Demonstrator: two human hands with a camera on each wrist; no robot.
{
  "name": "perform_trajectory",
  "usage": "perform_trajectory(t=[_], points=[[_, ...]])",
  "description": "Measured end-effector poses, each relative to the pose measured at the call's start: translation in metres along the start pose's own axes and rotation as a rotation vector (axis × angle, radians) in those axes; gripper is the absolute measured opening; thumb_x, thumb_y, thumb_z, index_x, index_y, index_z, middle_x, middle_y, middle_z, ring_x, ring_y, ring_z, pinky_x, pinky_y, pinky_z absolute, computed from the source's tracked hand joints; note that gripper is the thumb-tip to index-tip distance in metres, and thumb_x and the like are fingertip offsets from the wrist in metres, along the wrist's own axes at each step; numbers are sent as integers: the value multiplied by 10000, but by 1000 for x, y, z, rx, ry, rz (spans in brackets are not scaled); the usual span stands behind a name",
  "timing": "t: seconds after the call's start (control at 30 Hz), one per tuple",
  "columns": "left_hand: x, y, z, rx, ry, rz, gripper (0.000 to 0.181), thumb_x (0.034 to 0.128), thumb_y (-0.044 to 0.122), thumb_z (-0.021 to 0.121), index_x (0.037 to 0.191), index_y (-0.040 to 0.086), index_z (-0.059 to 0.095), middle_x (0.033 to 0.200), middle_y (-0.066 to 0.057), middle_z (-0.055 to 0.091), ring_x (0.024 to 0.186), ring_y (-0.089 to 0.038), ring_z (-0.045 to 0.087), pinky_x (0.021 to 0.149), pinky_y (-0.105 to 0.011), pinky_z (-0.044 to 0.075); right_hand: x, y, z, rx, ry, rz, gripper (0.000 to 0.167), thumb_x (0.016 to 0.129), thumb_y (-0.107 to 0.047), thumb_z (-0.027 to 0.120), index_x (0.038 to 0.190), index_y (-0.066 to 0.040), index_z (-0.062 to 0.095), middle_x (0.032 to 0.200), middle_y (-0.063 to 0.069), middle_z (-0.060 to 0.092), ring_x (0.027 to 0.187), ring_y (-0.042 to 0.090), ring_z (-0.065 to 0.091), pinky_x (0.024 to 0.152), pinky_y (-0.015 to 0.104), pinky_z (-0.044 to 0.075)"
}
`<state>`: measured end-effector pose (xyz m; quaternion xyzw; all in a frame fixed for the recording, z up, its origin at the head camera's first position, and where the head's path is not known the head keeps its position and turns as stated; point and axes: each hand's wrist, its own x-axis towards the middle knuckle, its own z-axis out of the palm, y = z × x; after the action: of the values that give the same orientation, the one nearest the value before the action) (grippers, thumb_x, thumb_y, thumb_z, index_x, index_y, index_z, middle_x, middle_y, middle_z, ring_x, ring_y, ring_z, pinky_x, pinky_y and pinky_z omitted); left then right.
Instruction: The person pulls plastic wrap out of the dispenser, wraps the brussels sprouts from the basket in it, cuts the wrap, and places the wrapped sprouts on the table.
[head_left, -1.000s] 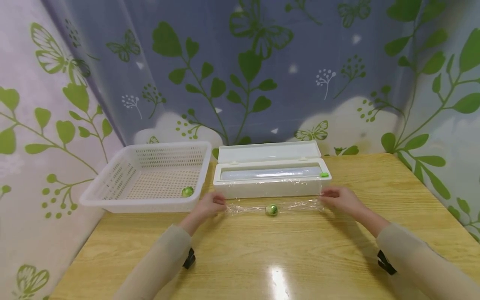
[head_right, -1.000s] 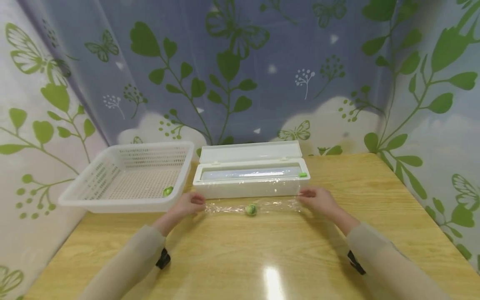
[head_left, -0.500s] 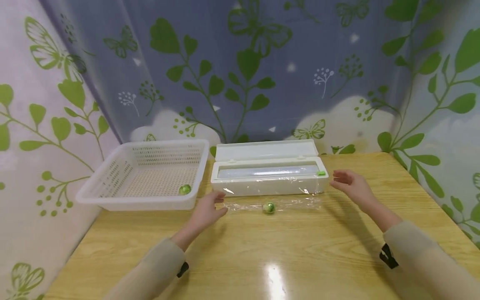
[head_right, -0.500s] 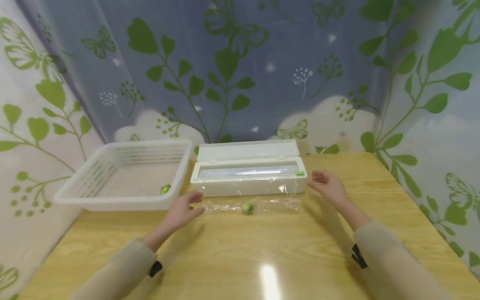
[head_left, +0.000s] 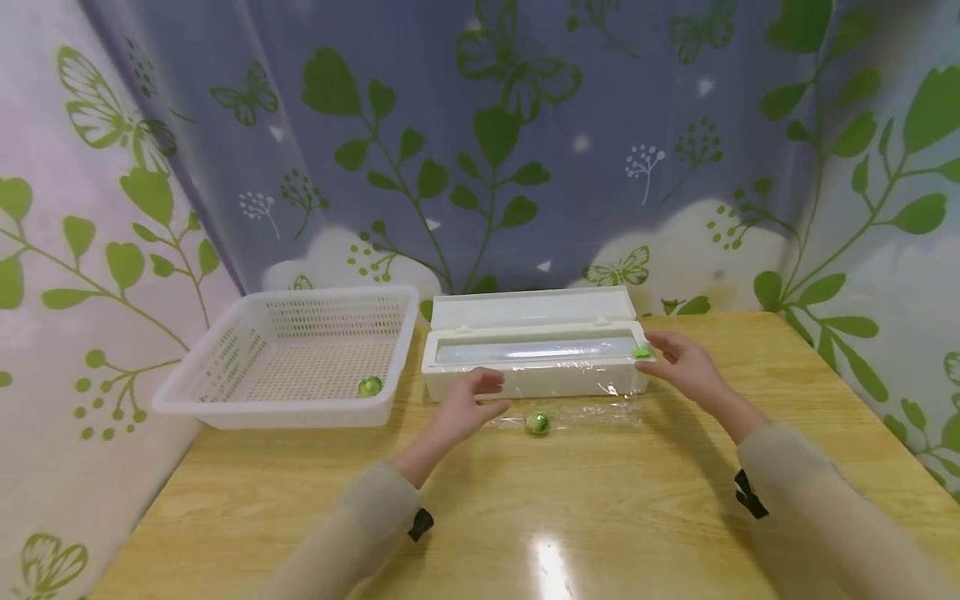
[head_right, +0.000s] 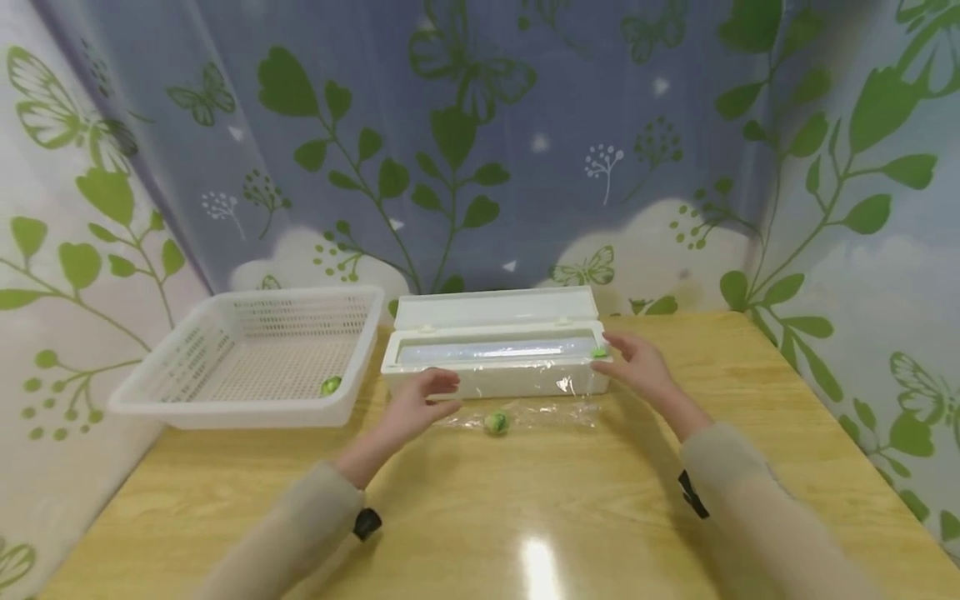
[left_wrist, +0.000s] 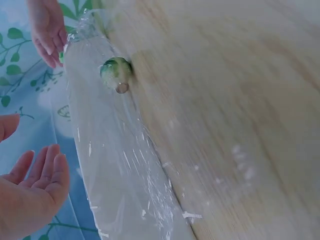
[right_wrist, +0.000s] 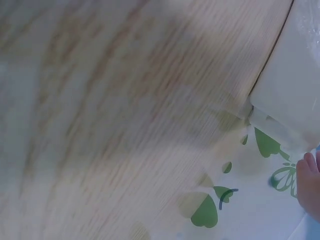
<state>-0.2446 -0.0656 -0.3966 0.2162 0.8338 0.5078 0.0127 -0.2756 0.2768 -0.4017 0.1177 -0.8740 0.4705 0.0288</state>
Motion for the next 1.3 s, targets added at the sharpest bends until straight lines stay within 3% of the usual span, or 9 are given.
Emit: perform_trajectory(t=[0.17,0.47,0.67,0.8,0.9,1.0,1.13,1.3], points=[[12,3,13,-56,21,24,359,799,53,632,1115,-66,510,1087,-203,554,989,-292,547,804,-332,459,3,5,3,-33,-13,7,717,808,-327,637,1321,57,316,1342,257,309,1237,393,251,994,471,231],[34,8,35,-165,6,0,341,798,49,633,1093,-78,519,1057,-187,572,955,-275,563,764,-275,472,3,7,3,-111,-19,38,746,798,-311,652,1332,65,291,1360,273,262,1216,451,235,965,521,246],[47,14,44,-159,-12,-10,381,806,134,649,1127,-31,529,1074,-114,579,954,-208,561,772,-260,461,2,7,6,-75,-49,25,737,806,-280,648,1337,71,278,1383,243,236,1243,412,212,979,483,246],[57,19,48,-185,-35,10,406,800,130,656,1139,-46,520,1085,-143,577,964,-227,559,772,-243,456,2,9,7,-82,-31,14,714,805,-291,647,1325,65,312,1381,233,248,1242,400,228,977,476,256],[58,32,49,-191,-57,24,387,807,91,641,1137,-67,514,1092,-188,565,981,-274,551,777,-256,458,3,11,8,-63,-29,6,683,804,-272,651,1311,65,341,1385,226,240,1249,386,222,982,466,251],[65,35,52,-171,-65,38,373,818,107,631,1137,-51,519,1085,-167,571,972,-240,558,774,-256,457,4,12,9,-39,-27,-3,659,804,-254,653,1298,70,362,1389,221,232,1256,373,215,985,457,250],[81,27,60,-131,-67,47,395,814,183,645,1143,-5,532,1065,-80,586,938,-136,564,763,-230,453,7,12,10,-24,-15,-9,645,800,-255,656,1284,72,383,1389,209,238,1256,364,224,989,446,248],[95,28,69,-144,-75,55,387,804,182,658,1121,-9,545,1071,-88,584,935,-137,565,766,-223,453,10,10,11,-21,-6,-5,642,792,-270,663,1272,68,405,1382,209,250,1244,367,249,981,445,262]])
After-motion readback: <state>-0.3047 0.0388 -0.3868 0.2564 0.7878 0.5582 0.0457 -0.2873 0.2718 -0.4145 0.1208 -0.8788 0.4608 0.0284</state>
